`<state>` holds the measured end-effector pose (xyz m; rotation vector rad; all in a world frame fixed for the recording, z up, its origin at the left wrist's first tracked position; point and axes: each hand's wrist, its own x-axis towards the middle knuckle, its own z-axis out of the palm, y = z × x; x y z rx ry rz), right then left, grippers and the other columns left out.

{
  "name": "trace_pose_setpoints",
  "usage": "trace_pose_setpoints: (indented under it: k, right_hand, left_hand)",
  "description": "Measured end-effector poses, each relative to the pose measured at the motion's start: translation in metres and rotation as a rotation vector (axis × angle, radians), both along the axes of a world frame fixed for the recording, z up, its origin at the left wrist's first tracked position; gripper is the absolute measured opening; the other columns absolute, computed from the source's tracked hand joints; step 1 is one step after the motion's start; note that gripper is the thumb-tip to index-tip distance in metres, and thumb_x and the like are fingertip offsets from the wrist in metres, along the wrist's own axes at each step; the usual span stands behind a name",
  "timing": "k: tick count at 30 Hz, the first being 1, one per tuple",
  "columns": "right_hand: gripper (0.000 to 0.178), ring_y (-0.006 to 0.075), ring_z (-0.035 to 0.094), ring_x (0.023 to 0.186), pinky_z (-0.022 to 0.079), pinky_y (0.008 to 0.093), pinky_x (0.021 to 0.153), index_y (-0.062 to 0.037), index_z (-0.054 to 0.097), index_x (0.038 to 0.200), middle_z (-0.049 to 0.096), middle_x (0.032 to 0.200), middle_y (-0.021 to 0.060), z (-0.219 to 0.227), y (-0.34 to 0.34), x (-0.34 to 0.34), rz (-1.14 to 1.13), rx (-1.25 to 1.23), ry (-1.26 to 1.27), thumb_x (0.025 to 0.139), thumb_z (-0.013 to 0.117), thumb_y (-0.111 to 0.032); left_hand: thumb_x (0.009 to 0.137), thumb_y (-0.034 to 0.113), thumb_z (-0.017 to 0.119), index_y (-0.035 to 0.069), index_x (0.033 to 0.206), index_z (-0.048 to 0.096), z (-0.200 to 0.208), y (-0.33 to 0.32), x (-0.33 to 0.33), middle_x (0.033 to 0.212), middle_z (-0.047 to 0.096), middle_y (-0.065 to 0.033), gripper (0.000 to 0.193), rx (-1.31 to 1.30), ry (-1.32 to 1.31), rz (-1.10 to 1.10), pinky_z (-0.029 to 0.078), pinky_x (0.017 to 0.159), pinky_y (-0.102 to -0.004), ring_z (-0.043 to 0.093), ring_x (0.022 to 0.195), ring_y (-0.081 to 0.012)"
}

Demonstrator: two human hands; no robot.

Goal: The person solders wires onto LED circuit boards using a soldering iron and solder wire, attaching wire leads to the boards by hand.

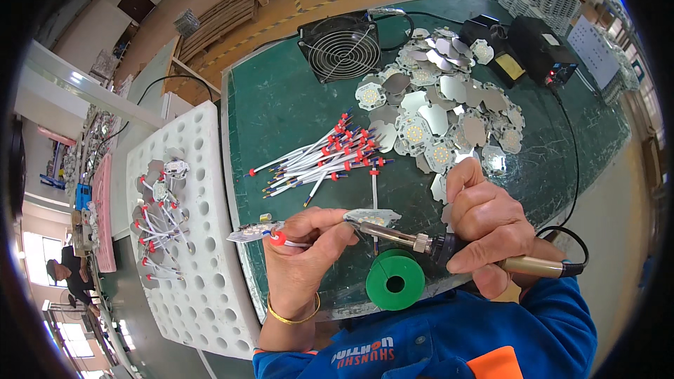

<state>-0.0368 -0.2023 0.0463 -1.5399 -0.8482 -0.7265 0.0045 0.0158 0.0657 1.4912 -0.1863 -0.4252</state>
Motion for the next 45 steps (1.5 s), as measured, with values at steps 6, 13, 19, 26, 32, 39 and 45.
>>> trace_pose_setpoints:
  k: [6, 13, 19, 26, 32, 39, 45]
  right_hand:
    - [0.017, 0.0150, 0.042, 0.053, 0.033, 0.0371, 0.065, -0.0108, 0.063, 0.079, 0.042, 0.058, -0.0012, 0.001, 0.000, 0.001, -0.002, -0.019, 0.006, 0.082, 0.057, -0.027]
    - [0.013, 0.0141, 0.041, 0.050, 0.034, 0.0359, 0.065, -0.0111, 0.063, 0.079, 0.042, 0.056, -0.0024, 0.002, -0.001, 0.003, -0.039, -0.064, -0.042, 0.079, 0.056, -0.021]
    - [0.011, 0.0127, 0.039, 0.045, 0.035, 0.0353, 0.064, -0.0126, 0.063, 0.077, 0.040, 0.053, -0.0037, 0.004, -0.003, 0.007, -0.045, -0.312, -0.121, 0.073, 0.054, -0.016]
    - [0.012, 0.0151, 0.040, 0.048, 0.036, 0.0357, 0.060, -0.0109, 0.062, 0.085, 0.039, 0.056, -0.0016, 0.004, -0.001, 0.007, -0.025, -0.150, -0.054, 0.078, 0.056, -0.017]
    - [0.020, 0.0220, 0.044, 0.054, 0.038, 0.0359, 0.055, -0.0042, 0.058, 0.093, 0.047, 0.070, 0.0048, 0.000, 0.002, 0.012, -0.219, -0.346, 0.026, 0.078, 0.061, -0.016]
    - [0.030, 0.0224, 0.052, 0.055, 0.037, 0.0320, 0.044, -0.0085, 0.059, 0.093, 0.052, 0.072, 0.0091, -0.017, 0.016, 0.011, -0.323, -0.417, 0.159, 0.066, 0.068, -0.001]
    - [0.027, 0.0221, 0.051, 0.054, 0.038, 0.0314, 0.043, -0.0095, 0.057, 0.088, 0.052, 0.072, 0.0070, -0.016, 0.016, 0.012, -0.350, -0.352, 0.197, 0.066, 0.067, 0.004]
  left_hand:
    - [0.077, 0.000, 0.064, -0.002, 0.091, 0.066, -0.003, 0.000, 0.000, 0.070, 0.056, -0.0020, 0.014, -0.017, -0.024, 0.010, 0.040, 0.056, -0.0202, 0.052, 0.063, -0.0062]
    - [0.078, 0.000, 0.062, -0.003, 0.093, 0.065, -0.004, 0.000, 0.002, 0.073, 0.061, -0.0043, 0.016, -0.039, 0.021, -0.025, 0.042, 0.057, -0.0198, 0.055, 0.064, -0.0067]
    - [0.081, 0.006, 0.060, -0.004, 0.095, 0.064, -0.019, 0.006, 0.011, 0.078, 0.065, -0.0051, 0.018, -0.133, 0.151, -0.069, 0.041, 0.056, -0.0190, 0.058, 0.068, -0.0076]
    - [0.080, 0.007, 0.061, -0.003, 0.088, 0.065, -0.031, 0.002, 0.012, 0.069, 0.063, -0.0067, 0.014, -0.282, 0.279, -0.025, 0.033, 0.048, -0.0176, 0.048, 0.054, -0.0046]
    - [0.081, 0.013, 0.063, -0.002, 0.095, 0.065, -0.038, 0.002, 0.014, 0.077, 0.065, -0.0048, 0.021, -0.236, 0.277, -0.119, 0.039, 0.055, -0.0191, 0.058, 0.068, -0.0072]
    - [0.082, 0.012, 0.064, -0.001, 0.094, 0.065, -0.038, -0.012, 0.006, 0.074, 0.065, -0.0040, 0.018, -0.124, 0.241, -0.123, 0.039, 0.053, -0.0178, 0.055, 0.063, -0.0052]
    - [0.083, 0.020, 0.066, 0.000, 0.101, 0.062, -0.044, -0.013, 0.008, 0.074, 0.065, -0.0041, 0.027, -0.102, 0.130, -0.103, 0.040, 0.054, -0.0175, 0.058, 0.064, -0.0062]
